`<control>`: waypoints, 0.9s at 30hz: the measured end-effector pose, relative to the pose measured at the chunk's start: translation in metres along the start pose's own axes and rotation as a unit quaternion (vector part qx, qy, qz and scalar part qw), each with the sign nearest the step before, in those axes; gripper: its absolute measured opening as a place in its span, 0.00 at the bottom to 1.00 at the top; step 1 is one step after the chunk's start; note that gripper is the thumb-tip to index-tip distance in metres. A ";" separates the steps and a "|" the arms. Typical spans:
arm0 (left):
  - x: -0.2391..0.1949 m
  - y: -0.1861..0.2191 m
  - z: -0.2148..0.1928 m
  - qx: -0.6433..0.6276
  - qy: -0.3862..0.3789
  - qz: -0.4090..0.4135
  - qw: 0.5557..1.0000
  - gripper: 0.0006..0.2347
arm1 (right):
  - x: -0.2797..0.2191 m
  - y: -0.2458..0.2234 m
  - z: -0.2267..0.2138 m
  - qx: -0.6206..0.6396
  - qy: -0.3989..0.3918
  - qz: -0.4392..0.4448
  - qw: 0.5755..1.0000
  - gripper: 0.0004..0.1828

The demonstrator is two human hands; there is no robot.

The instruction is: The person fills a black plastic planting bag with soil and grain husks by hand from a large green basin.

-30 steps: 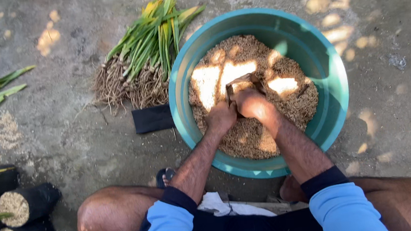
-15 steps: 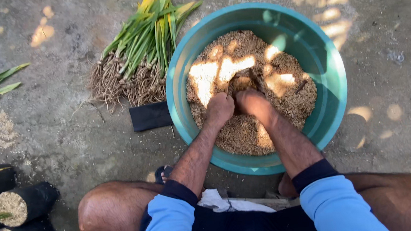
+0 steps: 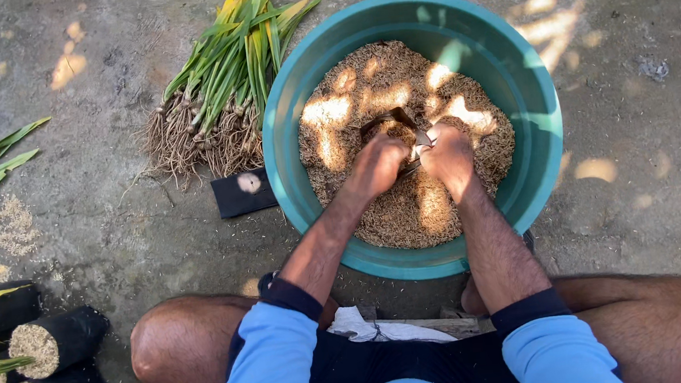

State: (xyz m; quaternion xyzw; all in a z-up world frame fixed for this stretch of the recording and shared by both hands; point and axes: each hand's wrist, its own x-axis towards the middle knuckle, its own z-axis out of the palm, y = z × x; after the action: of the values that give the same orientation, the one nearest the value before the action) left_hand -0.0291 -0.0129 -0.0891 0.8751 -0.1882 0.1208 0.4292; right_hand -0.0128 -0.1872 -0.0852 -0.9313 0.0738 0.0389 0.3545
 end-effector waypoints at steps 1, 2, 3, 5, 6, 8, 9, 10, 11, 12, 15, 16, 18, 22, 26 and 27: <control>-0.007 -0.013 0.015 0.344 0.036 0.189 0.919 0.08 | 0.005 0.014 0.008 0.028 0.005 0.033 0.999 0.05; -0.014 -0.027 0.030 0.631 0.066 0.348 0.690 0.12 | 0.011 0.027 0.017 0.057 0.010 0.065 0.996 0.04; -0.030 -0.050 0.087 0.632 0.064 0.349 0.689 0.12 | 0.011 0.028 0.020 0.058 0.009 0.065 0.996 0.04; -0.035 -0.152 0.154 0.471 0.039 0.267 0.840 0.07 | 0.015 0.032 0.024 0.081 -0.021 0.146 0.986 0.16; -0.028 -0.143 0.136 0.470 0.034 0.271 0.839 0.07 | 0.014 0.023 0.021 0.085 -0.020 0.151 0.985 0.16; -0.019 -0.123 0.103 0.423 -0.158 0.215 0.866 0.09 | 0.004 0.007 0.014 0.125 -0.024 0.196 0.972 0.21; -0.024 -0.100 0.085 0.420 -0.164 0.216 0.866 0.09 | -0.008 0.008 0.013 0.126 -0.026 0.202 0.971 0.21; -0.005 -0.084 0.066 0.382 -0.289 0.170 0.861 0.11 | -0.001 0.003 0.007 0.103 -0.006 0.172 0.980 0.18; 0.011 -0.067 0.046 0.337 -0.408 0.120 0.840 0.13 | 0.005 -0.003 0.001 0.080 0.014 0.142 0.987 0.15; 0.018 -0.055 0.038 0.337 -0.406 0.115 0.842 0.13 | 0.004 0.000 0.004 0.078 0.011 0.139 0.987 0.15; 0.033 -0.032 0.022 0.205 -0.420 -0.005 0.884 0.10 | 0.005 0.010 0.010 0.115 0.051 0.112 0.986 0.13; 0.034 -0.031 0.022 0.051 -0.297 -0.108 0.947 0.10 | 0.007 0.013 0.010 0.157 0.065 0.096 0.981 0.13; 0.036 -0.025 0.009 -0.108 -0.158 -0.203 0.960 0.13 | -0.002 0.000 -0.002 0.198 0.079 0.080 0.974 0.13; 0.039 -0.032 -0.019 0.337 0.093 -0.080 0.933 0.19 | -0.023 -0.062 -0.028 0.428 0.018 0.091 0.899 0.14; 0.045 -0.068 -0.010 0.279 -0.075 -0.198 0.937 0.24 | -0.016 -0.075 0.023 -0.146 -0.141 -0.080 0.976 0.26; 0.043 -0.070 -0.002 0.275 -0.073 -0.199 0.938 0.24 | -0.005 -0.072 0.030 -0.151 -0.140 -0.079 0.975 0.26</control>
State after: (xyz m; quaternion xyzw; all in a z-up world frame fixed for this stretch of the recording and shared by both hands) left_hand 0.0398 0.0185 -0.1218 0.9850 -0.0005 0.0155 0.1721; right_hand -0.0065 -0.1137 -0.0600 -0.9622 -0.0576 0.1516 0.2189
